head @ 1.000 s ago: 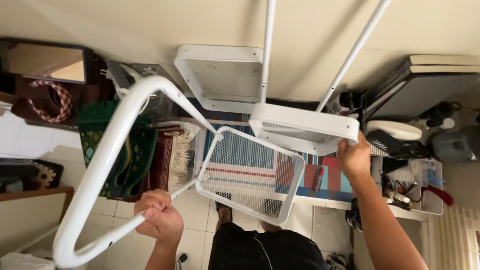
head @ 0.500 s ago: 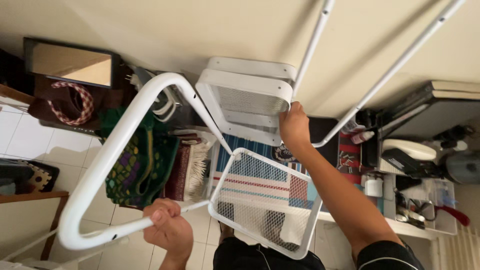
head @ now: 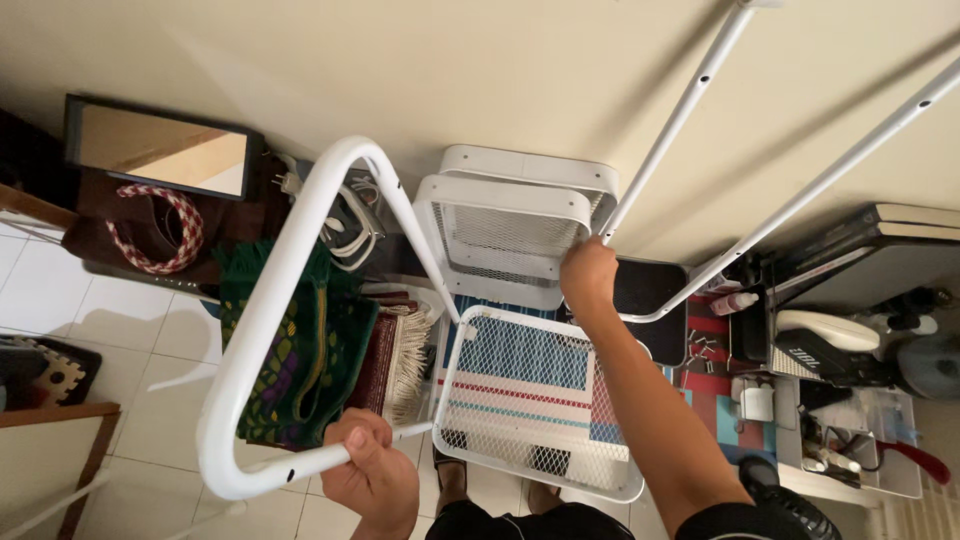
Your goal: The person assembles a white metal shelving unit by connecting vertical poles to mesh shelves and securing them with a screwdriver. They handle multiple shelf sections and poles, aligning and fastening them together.
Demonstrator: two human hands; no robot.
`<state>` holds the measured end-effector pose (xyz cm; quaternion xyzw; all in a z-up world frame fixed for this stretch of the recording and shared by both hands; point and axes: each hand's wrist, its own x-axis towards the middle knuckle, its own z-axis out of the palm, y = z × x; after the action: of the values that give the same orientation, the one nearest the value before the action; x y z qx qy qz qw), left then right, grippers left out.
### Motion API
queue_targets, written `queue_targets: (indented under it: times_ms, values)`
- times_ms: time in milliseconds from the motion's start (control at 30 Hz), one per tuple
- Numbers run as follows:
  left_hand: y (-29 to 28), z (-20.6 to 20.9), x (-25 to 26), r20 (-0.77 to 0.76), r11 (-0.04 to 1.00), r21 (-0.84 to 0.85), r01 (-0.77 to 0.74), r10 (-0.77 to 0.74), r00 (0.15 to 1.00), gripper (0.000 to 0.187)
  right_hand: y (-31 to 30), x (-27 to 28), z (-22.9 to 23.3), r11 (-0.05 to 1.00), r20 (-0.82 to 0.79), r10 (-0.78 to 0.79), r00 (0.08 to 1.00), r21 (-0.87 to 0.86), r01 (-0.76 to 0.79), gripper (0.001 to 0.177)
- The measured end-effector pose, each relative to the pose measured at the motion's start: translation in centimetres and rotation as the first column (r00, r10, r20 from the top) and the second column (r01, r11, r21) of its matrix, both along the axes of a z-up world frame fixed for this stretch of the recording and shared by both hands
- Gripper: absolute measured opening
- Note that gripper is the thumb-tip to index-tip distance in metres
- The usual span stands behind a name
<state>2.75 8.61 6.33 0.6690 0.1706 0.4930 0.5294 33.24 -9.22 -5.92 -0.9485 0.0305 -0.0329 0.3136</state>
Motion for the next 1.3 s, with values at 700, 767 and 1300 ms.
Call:
queue_targets:
  times_ms: [700,767,1300]
  values:
    - [0.0,1.2,1.7,-0.056,0.995,-0.02,-0.099,0.098,0.994,0.053,-15.9,-8.4,2.1,0.976,0.385,-0.195,0.902,0.165,0.141,0.009]
    - [0.3,0.9,1.5,-0.058,0.989,-0.038,-0.144,0.142,0.988,0.056,-21.6,-9.1,1.4,0.94,0.258,-0.335,0.906,0.148,0.306,0.024]
    - [4.3,0.1,0.4,-0.266,0.931,0.05,-0.362,0.362,0.893,0.072,-26.0,-0.1,-4.0,0.579,0.214,0.234,0.948,0.753,-0.313,0.03]
